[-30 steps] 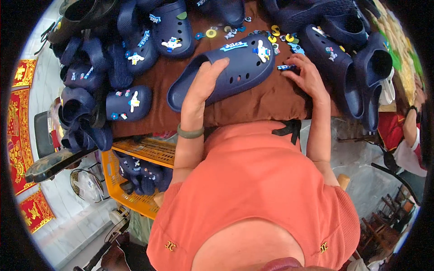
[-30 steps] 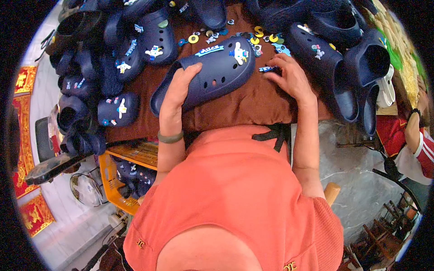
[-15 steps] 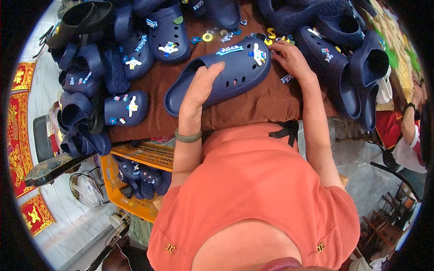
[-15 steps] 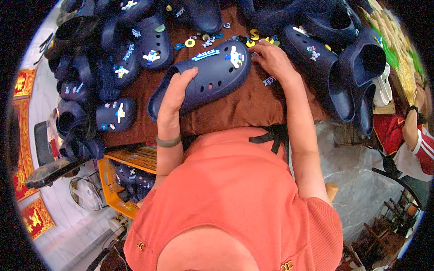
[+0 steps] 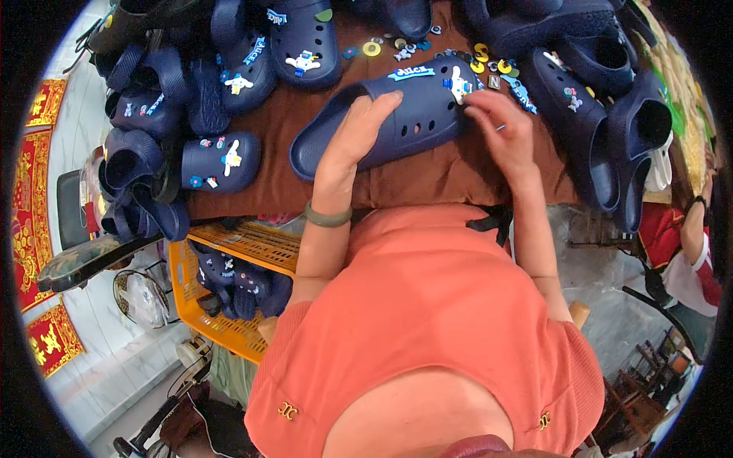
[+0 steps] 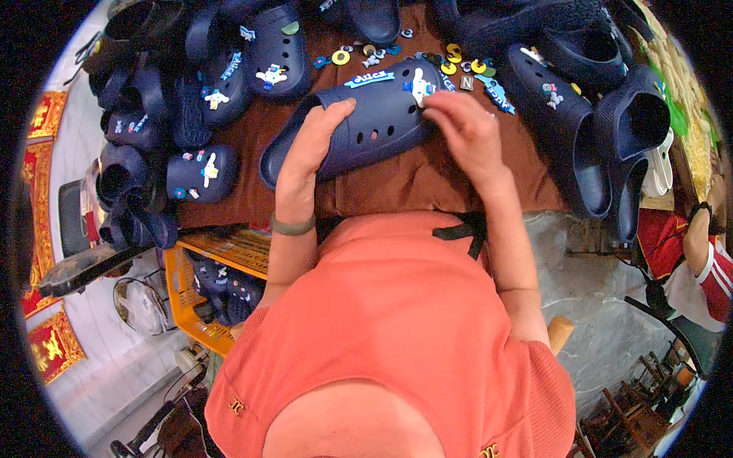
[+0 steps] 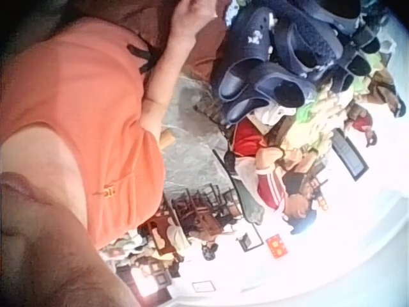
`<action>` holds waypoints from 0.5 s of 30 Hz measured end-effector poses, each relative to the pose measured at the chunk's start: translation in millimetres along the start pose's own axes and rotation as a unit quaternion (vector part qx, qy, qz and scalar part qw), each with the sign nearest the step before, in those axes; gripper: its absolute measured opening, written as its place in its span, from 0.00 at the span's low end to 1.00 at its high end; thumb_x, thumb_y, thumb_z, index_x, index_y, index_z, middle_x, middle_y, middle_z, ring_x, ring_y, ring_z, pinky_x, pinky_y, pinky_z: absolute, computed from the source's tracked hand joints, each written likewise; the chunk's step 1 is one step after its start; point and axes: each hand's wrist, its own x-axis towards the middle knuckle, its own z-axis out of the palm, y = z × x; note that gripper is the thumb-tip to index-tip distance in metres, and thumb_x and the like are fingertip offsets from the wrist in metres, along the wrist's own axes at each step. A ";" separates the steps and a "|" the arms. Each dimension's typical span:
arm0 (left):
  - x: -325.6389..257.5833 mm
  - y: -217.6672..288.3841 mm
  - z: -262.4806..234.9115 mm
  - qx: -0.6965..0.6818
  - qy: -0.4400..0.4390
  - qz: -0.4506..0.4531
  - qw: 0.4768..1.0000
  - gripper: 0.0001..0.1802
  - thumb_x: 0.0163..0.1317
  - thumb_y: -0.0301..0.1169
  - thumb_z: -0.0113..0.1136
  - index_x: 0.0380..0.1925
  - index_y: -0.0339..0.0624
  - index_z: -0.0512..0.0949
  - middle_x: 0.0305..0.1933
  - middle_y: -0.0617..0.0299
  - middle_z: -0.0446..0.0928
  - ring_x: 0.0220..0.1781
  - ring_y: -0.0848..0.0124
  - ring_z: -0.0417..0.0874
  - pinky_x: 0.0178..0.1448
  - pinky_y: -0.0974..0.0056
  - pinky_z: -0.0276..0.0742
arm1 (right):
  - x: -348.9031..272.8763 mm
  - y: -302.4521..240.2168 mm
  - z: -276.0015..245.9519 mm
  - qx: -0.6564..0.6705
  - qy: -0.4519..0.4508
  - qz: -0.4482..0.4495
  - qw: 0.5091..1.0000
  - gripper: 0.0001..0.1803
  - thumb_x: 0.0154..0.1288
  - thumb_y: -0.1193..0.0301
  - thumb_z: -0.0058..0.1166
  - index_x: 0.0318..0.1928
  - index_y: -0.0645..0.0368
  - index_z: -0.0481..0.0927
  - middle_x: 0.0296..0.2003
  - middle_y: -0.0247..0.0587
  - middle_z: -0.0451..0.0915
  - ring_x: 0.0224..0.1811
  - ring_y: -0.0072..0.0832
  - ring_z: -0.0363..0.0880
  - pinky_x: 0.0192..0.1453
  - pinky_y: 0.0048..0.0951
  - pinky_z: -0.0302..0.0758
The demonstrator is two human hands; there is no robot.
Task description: Manually attaching decorative charms into the ventilation holes of rubber clogs.
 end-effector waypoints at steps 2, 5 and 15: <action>-0.5 5.1 1.9 0.003 -0.010 -0.005 1.000 0.19 0.67 0.39 0.51 0.37 0.31 0.81 0.37 0.61 0.82 0.37 0.76 0.79 0.43 0.69 0.74 | -10.2 -7.8 15.0 0.000 0.005 -0.061 0.998 0.12 0.55 0.80 0.65 0.41 0.59 0.83 0.41 0.42 0.82 0.44 0.36 0.82 0.48 0.31 0.78; 0.4 5.0 3.4 0.005 -0.017 0.000 1.000 0.20 0.67 0.40 0.50 0.36 0.31 0.81 0.36 0.61 0.82 0.36 0.76 0.80 0.42 0.69 0.74 | -16.5 -13.9 32.0 0.010 0.006 -0.089 0.996 0.13 0.51 0.79 0.67 0.39 0.59 0.82 0.39 0.41 0.80 0.42 0.37 0.81 0.46 0.33 0.79; 2.6 1.8 1.9 0.002 -0.023 0.009 1.000 0.20 0.68 0.39 0.49 0.34 0.32 0.82 0.33 0.62 0.82 0.34 0.77 0.79 0.40 0.69 0.74 | -18.2 -15.1 34.3 0.001 0.020 -0.135 0.991 0.14 0.50 0.78 0.68 0.39 0.58 0.82 0.41 0.40 0.81 0.41 0.36 0.81 0.44 0.33 0.79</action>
